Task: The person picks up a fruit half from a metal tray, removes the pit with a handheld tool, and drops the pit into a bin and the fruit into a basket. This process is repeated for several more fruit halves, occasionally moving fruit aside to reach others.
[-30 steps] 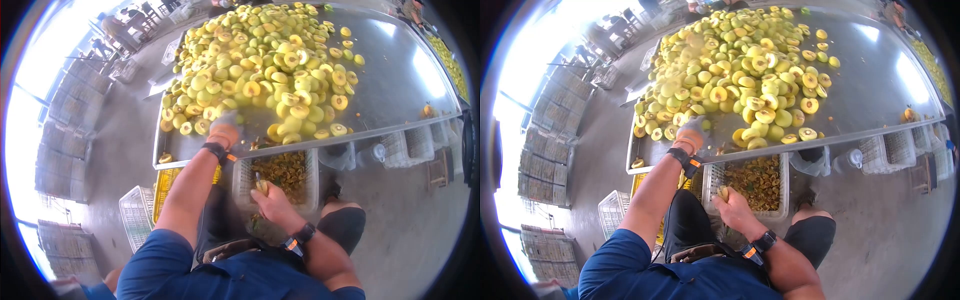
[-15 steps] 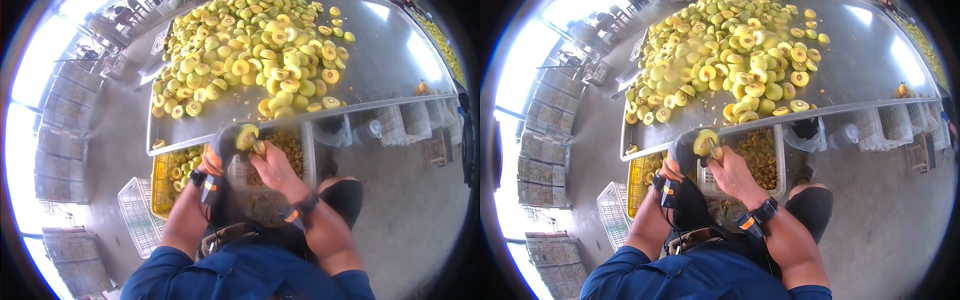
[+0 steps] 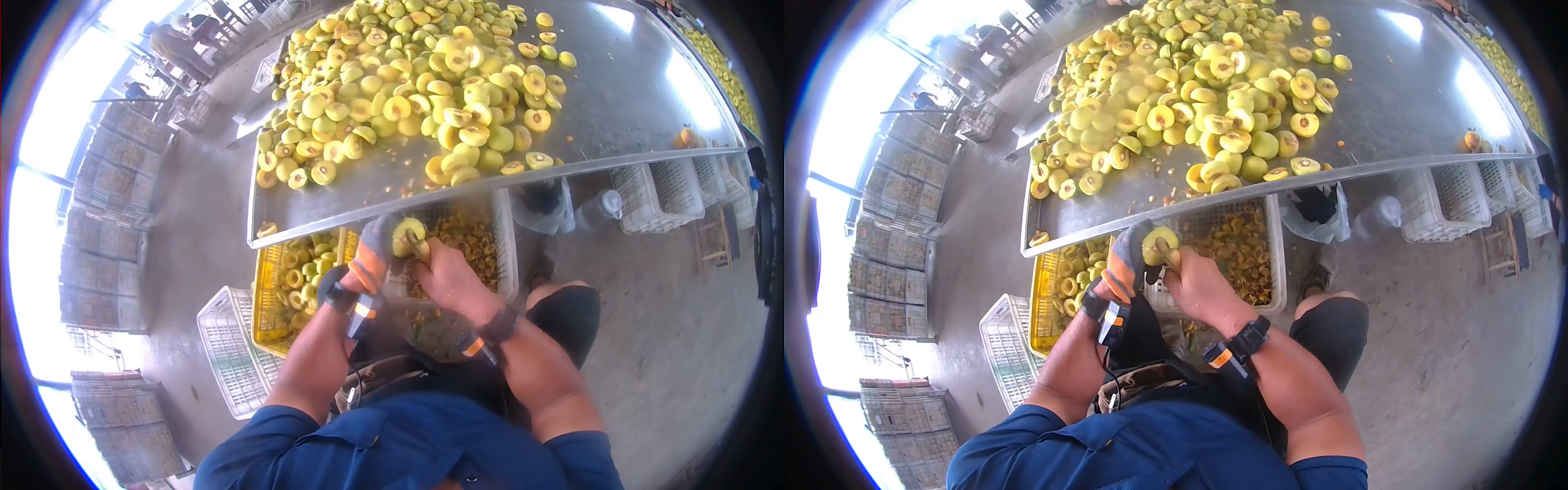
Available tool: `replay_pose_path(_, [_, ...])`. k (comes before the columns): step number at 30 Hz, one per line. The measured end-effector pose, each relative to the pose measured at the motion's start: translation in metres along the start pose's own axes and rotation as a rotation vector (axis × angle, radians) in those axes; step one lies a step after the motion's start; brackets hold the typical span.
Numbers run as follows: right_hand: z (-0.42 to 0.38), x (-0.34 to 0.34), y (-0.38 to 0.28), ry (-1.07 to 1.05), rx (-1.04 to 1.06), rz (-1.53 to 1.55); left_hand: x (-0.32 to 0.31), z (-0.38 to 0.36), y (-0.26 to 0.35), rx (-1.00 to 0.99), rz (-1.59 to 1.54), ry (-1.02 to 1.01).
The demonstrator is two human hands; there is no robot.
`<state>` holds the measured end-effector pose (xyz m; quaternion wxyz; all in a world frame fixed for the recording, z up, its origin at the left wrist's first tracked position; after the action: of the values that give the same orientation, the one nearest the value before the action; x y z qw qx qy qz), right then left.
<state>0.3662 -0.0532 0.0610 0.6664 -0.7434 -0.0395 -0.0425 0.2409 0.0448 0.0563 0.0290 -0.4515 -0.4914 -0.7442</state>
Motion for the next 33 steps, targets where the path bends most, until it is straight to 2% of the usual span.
replay_pose_path(2, [-0.006, 0.007, -0.005, 0.063, -0.078, -0.204, 0.011, 0.001, 0.025, -0.038, 0.119, 0.142])
replay_pose_path(3, [-0.005, 0.002, -0.006, 0.027, -0.028, -0.106, 0.015, 0.000, 0.034, -0.056, 0.178, 0.208])
replay_pose_path(4, [-0.002, 0.000, -0.007, -0.006, 0.024, -0.010, 0.008, 0.002, 0.020, -0.013, 0.190, 0.069])
replay_pose_path(6, [0.002, -0.002, -0.008, -0.066, 0.054, 0.146, 0.002, -0.002, -0.001, 0.067, -0.097, 0.087])
replay_pose_path(8, [0.003, -0.010, -0.004, -0.129, 0.002, 0.270, -0.002, -0.005, -0.013, 0.099, -0.143, 0.056])
replay_pose_path(10, [0.003, -0.013, -0.005, -0.111, 0.036, 0.279, -0.007, 0.000, -0.016, 0.075, 0.053, -0.017])
replay_pose_path(14, [0.004, -0.012, 0.008, -0.001, 0.056, 0.086, -0.005, -0.011, -0.005, 0.043, 0.241, 0.133])
replay_pose_path(17, [0.005, -0.014, -0.002, -0.111, 0.059, 0.144, -0.003, -0.008, 0.003, -0.026, 0.372, 0.228])
replay_pose_path(20, [0.002, -0.006, 0.005, 0.015, -0.043, -0.093, 0.000, -0.014, 0.010, -0.116, 0.389, 0.301])
replay_pose_path(23, [0.005, -0.009, 0.010, 0.006, -0.008, -0.028, 0.001, -0.010, 0.011, -0.096, 0.307, 0.261])
replay_pose_path(25, [0.005, -0.017, 0.007, -0.085, 0.000, 0.143, 0.001, -0.005, 0.005, -0.058, 0.135, 0.220])
replay_pose_path(26, [0.006, -0.020, 0.003, -0.131, 0.004, 0.229, 0.003, -0.005, 0.011, -0.076, 0.179, 0.241])
replay_pose_path(28, [-0.001, -0.022, 0.007, -0.228, -0.271, 0.335, 0.009, -0.009, 0.023, -0.109, 0.269, 0.282])
replay_pose_path(30, [-0.001, -0.021, 0.007, -0.214, -0.243, 0.297, 0.004, -0.006, 0.008, -0.034, 0.249, 0.235])
replay_pose_path(31, [0.004, -0.021, 0.012, -0.152, -0.078, 0.208, 0.000, -0.005, 0.001, 0.004, 0.238, 0.213])
replay_pose_path(32, [0.006, -0.018, 0.003, -0.086, 0.087, 0.121, -0.001, -0.006, -0.004, 0.025, 0.049, 0.238])
replay_pose_path(33, [0.006, -0.018, 0.008, -0.079, 0.075, 0.118, -0.005, -0.008, -0.008, 0.043, -0.139, 0.257])
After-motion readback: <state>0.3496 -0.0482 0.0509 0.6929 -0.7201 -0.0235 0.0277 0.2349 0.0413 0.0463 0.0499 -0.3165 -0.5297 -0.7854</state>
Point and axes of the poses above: each hand's wrist, its own z-axis towards the middle knuckle, its own x-axis out of the back of the hand, y = z × x, the point moved 9 cm from there along z, towards the middle knuckle, and after that the axes turned 7 degrees about z, right-handed, at the moved point
